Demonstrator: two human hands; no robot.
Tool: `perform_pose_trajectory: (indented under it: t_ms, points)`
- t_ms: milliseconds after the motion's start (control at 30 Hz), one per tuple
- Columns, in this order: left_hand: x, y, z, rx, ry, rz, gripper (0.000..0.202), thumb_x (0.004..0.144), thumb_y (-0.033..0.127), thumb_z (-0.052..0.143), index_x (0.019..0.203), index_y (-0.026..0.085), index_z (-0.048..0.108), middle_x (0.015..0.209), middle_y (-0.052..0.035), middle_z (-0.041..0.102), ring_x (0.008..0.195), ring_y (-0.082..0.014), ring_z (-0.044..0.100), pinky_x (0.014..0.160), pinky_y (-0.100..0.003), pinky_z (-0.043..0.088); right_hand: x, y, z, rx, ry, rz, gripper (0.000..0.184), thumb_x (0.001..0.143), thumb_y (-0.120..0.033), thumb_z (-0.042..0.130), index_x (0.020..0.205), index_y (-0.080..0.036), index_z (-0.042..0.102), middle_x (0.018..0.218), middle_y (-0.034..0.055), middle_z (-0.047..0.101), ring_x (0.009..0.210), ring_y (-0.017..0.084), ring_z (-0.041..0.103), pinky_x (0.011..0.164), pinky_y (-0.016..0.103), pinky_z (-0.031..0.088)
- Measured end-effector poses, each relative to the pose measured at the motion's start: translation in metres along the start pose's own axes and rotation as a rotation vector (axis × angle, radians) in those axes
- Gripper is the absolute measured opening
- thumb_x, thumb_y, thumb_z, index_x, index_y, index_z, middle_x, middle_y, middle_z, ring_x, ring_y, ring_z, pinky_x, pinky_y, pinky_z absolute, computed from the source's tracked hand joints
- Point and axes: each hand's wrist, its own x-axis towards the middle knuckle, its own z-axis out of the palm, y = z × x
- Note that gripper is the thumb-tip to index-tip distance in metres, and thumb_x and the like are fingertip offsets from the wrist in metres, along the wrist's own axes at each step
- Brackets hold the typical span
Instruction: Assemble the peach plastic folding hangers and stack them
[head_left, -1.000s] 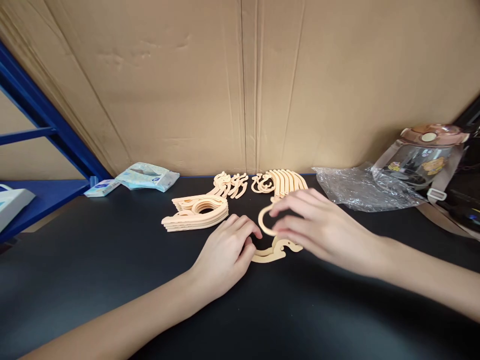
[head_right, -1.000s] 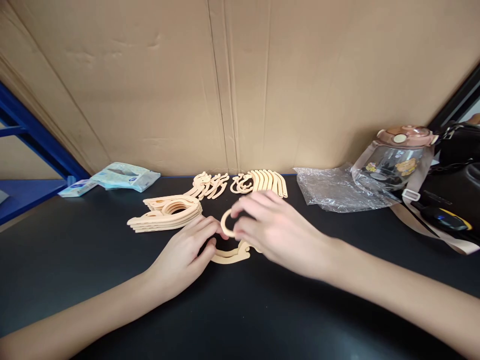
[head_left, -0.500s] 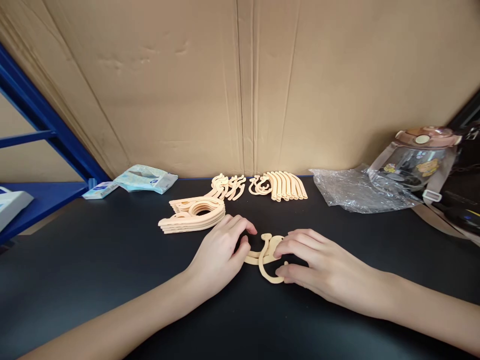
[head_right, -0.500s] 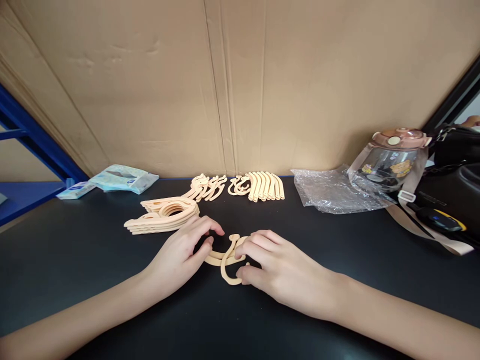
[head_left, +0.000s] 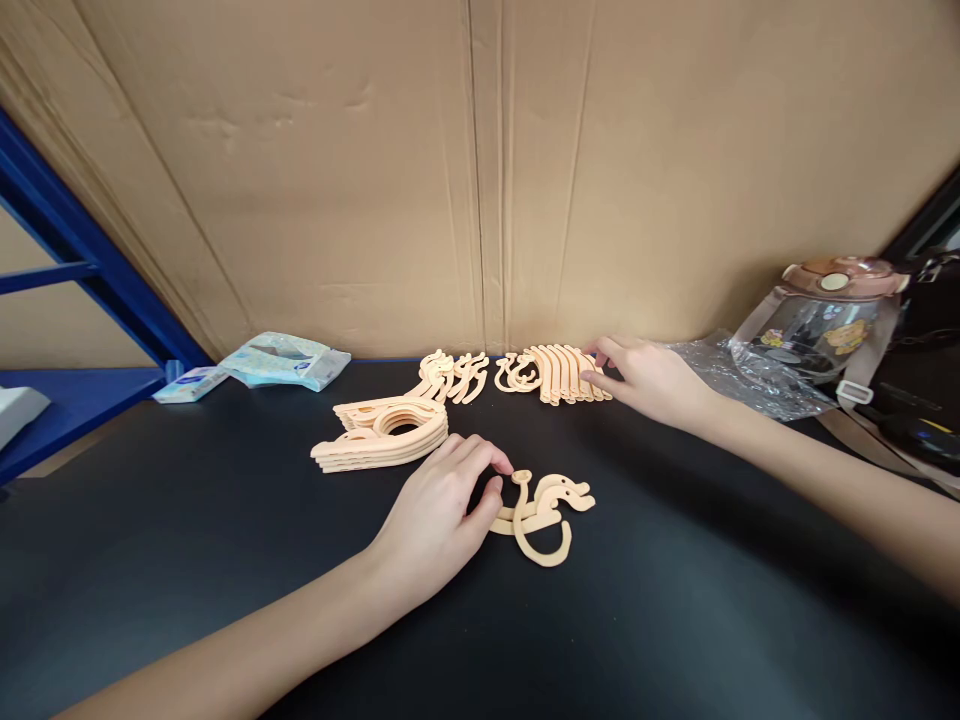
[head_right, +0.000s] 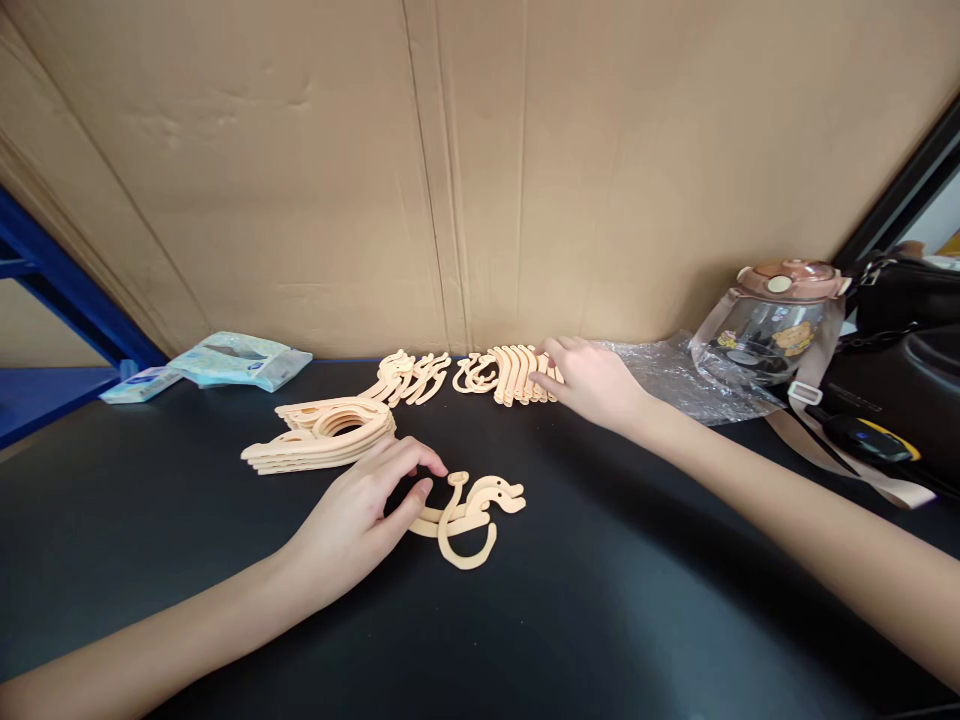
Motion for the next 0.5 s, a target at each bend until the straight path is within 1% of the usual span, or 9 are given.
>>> perform_pose_trajectory:
  t_ms: [67, 133, 200, 267, 333, 400, 500]
  points:
    - [0.0, 0.0, -0.001, -0.002, -0.002, -0.002, 0.015, 0.09, 0.014, 0.042, 0.092, 0.022, 0.055, 0.09, 0.0001, 0.058, 0.088, -0.0197, 0.053, 0.077, -0.034, 0.042, 0.017, 0.011, 0.01, 0.017, -0.006, -0.001, 0.04, 0.096, -0.044, 0.039, 0.111, -0.013, 0.06, 0.101, 0.0154, 0.063, 0.097, 0.032, 0.06, 0.082, 0.046, 0.048]
    - [0.0, 0.0, -0.001, -0.004, -0.004, -0.006, 0.015, 0.09, 0.014, 0.042, 0.092, 0.022, 0.055, 0.09, 0.0001, 0.058, 0.089, -0.0197, 0.053, 0.078, -0.035, 0.042, 0.029, 0.014, 0.018, 0.06, -0.037, -0.072, 0.044, 0.096, -0.046, 0.038, 0.117, -0.014, 0.06, 0.112, 0.016, 0.06, 0.105, 0.031, 0.058, 0.091, 0.045, 0.046]
    - [0.0, 0.0, -0.002, -0.006, -0.005, -0.009, 0.015, 0.09, 0.014, 0.043, 0.093, 0.022, 0.055, 0.091, 0.0002, 0.058, 0.089, -0.0196, 0.053, 0.078, -0.035, 0.042, 0.037, 0.012, 0.024, 0.113, -0.075, -0.17, 0.045, 0.096, -0.047, 0.038, 0.124, -0.019, 0.059, 0.124, 0.0128, 0.056, 0.115, 0.027, 0.054, 0.099, 0.042, 0.042]
    - [-0.001, 0.001, -0.003, -0.005, -0.009, -0.007, 0.015, 0.09, 0.014, 0.042, 0.093, 0.022, 0.055, 0.091, 0.0002, 0.058, 0.089, -0.0196, 0.053, 0.077, -0.035, 0.042, 0.041, 0.006, 0.028, 0.16, -0.109, -0.254, 0.043, 0.096, -0.049, 0.039, 0.124, -0.025, 0.06, 0.132, 0.0089, 0.052, 0.121, 0.025, 0.05, 0.104, 0.04, 0.038]
    - [-0.001, 0.002, -0.004, -0.003, -0.015, -0.007, 0.015, 0.09, 0.013, 0.042, 0.092, 0.021, 0.055, 0.09, 0.0, 0.058, 0.088, -0.0196, 0.053, 0.077, -0.034, 0.042, 0.042, 0.001, 0.033, 0.197, -0.136, -0.301, 0.041, 0.095, -0.051, 0.04, 0.119, -0.027, 0.064, 0.135, 0.0078, 0.05, 0.124, 0.025, 0.048, 0.106, 0.041, 0.037]
    - [-0.002, 0.002, -0.005, -0.004, -0.017, -0.004, 0.015, 0.09, 0.013, 0.042, 0.091, 0.021, 0.055, 0.089, -0.0001, 0.058, 0.087, -0.0195, 0.053, 0.076, -0.034, 0.042, 0.043, -0.002, 0.036, 0.226, -0.152, -0.314, 0.041, 0.096, -0.049, 0.039, 0.11, -0.024, 0.068, 0.134, 0.0091, 0.051, 0.123, 0.025, 0.05, 0.105, 0.041, 0.038]
    - [-0.001, 0.001, -0.004, -0.005, -0.016, 0.004, 0.015, 0.09, 0.013, 0.042, 0.091, 0.021, 0.054, 0.089, -0.0001, 0.058, 0.087, -0.0194, 0.053, 0.076, -0.034, 0.043, 0.043, -0.002, 0.04, 0.263, -0.152, -0.308, 0.041, 0.098, -0.046, 0.035, 0.102, -0.021, 0.068, 0.128, 0.01, 0.056, 0.118, 0.024, 0.055, 0.101, 0.04, 0.042]
